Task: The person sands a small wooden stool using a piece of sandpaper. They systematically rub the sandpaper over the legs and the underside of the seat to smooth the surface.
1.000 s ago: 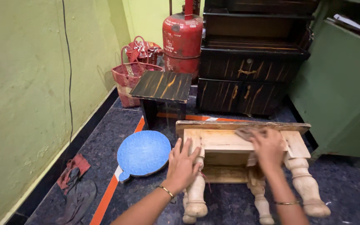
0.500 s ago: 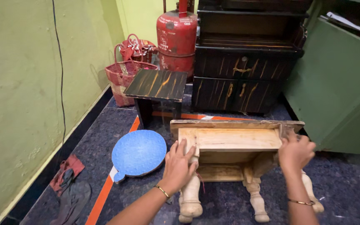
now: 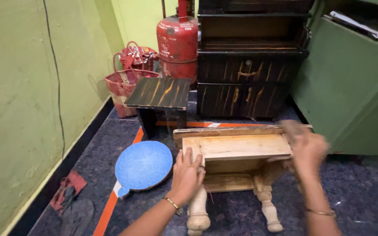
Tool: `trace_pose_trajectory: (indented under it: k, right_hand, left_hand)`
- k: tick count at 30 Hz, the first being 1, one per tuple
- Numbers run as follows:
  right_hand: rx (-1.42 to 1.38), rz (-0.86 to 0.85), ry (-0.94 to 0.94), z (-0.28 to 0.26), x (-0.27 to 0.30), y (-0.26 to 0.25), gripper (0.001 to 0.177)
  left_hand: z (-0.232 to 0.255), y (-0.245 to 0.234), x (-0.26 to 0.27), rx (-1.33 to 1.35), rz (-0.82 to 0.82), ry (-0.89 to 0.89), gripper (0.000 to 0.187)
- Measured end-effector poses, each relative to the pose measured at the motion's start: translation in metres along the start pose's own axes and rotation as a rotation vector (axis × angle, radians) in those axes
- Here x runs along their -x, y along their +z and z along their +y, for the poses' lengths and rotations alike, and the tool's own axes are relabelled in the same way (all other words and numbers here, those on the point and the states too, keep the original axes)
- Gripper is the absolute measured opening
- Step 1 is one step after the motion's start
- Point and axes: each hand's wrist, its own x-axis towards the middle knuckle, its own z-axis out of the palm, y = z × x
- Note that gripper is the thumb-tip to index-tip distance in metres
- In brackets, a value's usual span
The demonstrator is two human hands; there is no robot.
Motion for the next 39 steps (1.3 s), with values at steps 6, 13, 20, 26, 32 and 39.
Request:
trace_pose_trajectory:
  k: [6, 13, 20, 26, 32, 39]
  right_hand:
    - [0.229, -0.016, 0.138, 0.068, 0.019, 0.022, 0.041]
    - [0.325, 0.019, 0.075, 0.009, 0.03, 0.013, 0.032]
    - [0.238, -0.155, -0.133, -0.109, 0.066, 0.027, 0.053]
    - [-0.541, -0.241, -0.342, -0.129, 0.065, 0.031, 0.035]
    - [0.082, 0.154, 0.007, -0.113, 0.065, 0.033, 0.037]
    - [0.066, -0.067, -0.164, -0.199, 0.095, 0.07, 0.029]
  left_hand:
    - [-0.001, 0.0, 0.0, 0.017, 0.01, 0.022, 0.062]
    - [0.004, -0.003, -0.003, 0.063, -0.035, -0.04, 0.064]
    - [0.008, -0.003, -0.005, 0.071, -0.075, -0.105, 0.062]
    - [-0.011, 0.01, -0.006, 0.206, -0.023, -0.133, 0.087]
    - [-0.04, 0.013, -0.011, 0.406, -0.058, -0.393, 0.068]
    - [-0.047, 0.016, -0.01, 0.386, -0.066, -0.346, 0.068]
